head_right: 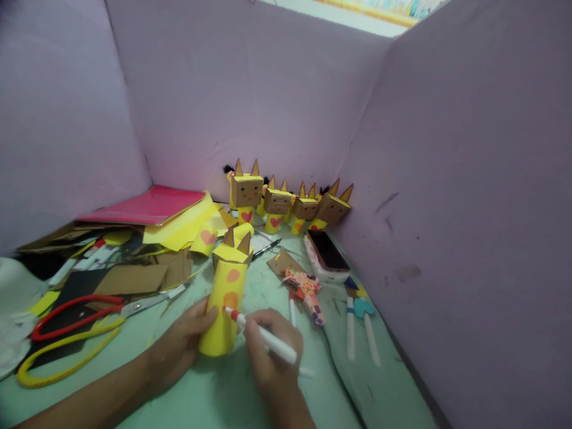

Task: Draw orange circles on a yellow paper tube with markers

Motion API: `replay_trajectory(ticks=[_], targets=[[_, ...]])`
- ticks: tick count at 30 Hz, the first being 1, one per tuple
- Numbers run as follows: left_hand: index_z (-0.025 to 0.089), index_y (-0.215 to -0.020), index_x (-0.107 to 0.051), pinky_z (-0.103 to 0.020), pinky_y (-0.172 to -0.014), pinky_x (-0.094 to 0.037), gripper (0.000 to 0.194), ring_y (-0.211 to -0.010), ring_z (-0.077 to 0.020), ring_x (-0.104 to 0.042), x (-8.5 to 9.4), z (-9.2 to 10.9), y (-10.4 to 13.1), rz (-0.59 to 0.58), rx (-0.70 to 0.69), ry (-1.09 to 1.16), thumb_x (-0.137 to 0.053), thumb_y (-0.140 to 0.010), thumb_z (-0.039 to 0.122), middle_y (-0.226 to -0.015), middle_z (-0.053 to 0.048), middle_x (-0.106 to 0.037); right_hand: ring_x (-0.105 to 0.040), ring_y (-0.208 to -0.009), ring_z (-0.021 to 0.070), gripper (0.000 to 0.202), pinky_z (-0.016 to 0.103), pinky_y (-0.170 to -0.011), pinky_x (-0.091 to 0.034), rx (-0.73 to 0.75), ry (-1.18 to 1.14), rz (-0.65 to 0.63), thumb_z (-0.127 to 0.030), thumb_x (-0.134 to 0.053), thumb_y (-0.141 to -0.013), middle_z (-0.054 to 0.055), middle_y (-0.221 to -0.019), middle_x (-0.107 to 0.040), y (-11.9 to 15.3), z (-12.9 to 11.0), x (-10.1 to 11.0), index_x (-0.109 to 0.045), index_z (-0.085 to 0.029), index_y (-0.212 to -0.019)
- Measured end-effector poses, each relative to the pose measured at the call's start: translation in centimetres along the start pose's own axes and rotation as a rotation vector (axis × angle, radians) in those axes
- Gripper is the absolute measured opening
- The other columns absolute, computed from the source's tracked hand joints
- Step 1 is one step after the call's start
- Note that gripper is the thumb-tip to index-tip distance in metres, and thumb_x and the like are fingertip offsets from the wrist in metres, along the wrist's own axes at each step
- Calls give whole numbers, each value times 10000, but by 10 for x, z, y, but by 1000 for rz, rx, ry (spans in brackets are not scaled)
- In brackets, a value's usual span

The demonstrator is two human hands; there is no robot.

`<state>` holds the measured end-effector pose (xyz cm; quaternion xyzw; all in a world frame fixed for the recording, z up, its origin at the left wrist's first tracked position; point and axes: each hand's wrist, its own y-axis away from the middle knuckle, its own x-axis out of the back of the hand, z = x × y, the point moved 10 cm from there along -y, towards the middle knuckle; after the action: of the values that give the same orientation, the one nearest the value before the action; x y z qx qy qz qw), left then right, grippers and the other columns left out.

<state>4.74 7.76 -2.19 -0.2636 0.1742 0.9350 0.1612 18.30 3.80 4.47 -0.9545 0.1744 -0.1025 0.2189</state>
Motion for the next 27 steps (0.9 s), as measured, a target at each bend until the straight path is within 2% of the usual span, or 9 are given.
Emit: replay_trajectory(ticks=[4,11,17,23,27], targets=[[141,-1035,-595,-243,-657,-429,395,-748,-160,-566,-1,3,0,-2,-42,-31,-702,-707,335,-857,-61,-664,-526,-492,128,183,226,-456,-365,49,33,16,-322,-574,-802,-4,-556,-593,0,-3,2,-644,-191,-695],[144,-1047,-576,-250,-647,-426,425,-733,-158,-558,2,3,-2,-3,-77,-54,-697,-704,364,-845,-52,-660,-551,-523,135,128,242,-513,-406,166,60,14,-267,-560,-808,3,-595,-601,4,-8,2,-642,-196,-739],[151,-1023,-593,-263,-670,-448,412,-755,-169,-588,3,3,-2,26,-45,-25,-714,-686,356,-859,-59,-676,-541,-521,135,89,219,-472,-409,62,-25,94,-285,-595,-771,2,-625,-613,3,8,12,-619,-206,-805],[156,-1028,-600,-250,-664,-454,395,-739,-157,-603,3,4,-2,46,-27,10,-713,-694,335,-851,-53,-685,-526,-518,117,22,195,-454,-404,145,-52,1,-228,-599,-773,-16,-628,-589,-2,2,5,-613,-215,-783],[157,-1030,-591,-265,-677,-459,410,-740,-170,-614,2,3,-2,37,-17,26,-718,-687,344,-858,-64,-691,-540,-564,117,73,209,-502,-407,210,-51,-32,-196,-573,-810,-17,-658,-593,-2,-10,3,-639,-225,-823]])
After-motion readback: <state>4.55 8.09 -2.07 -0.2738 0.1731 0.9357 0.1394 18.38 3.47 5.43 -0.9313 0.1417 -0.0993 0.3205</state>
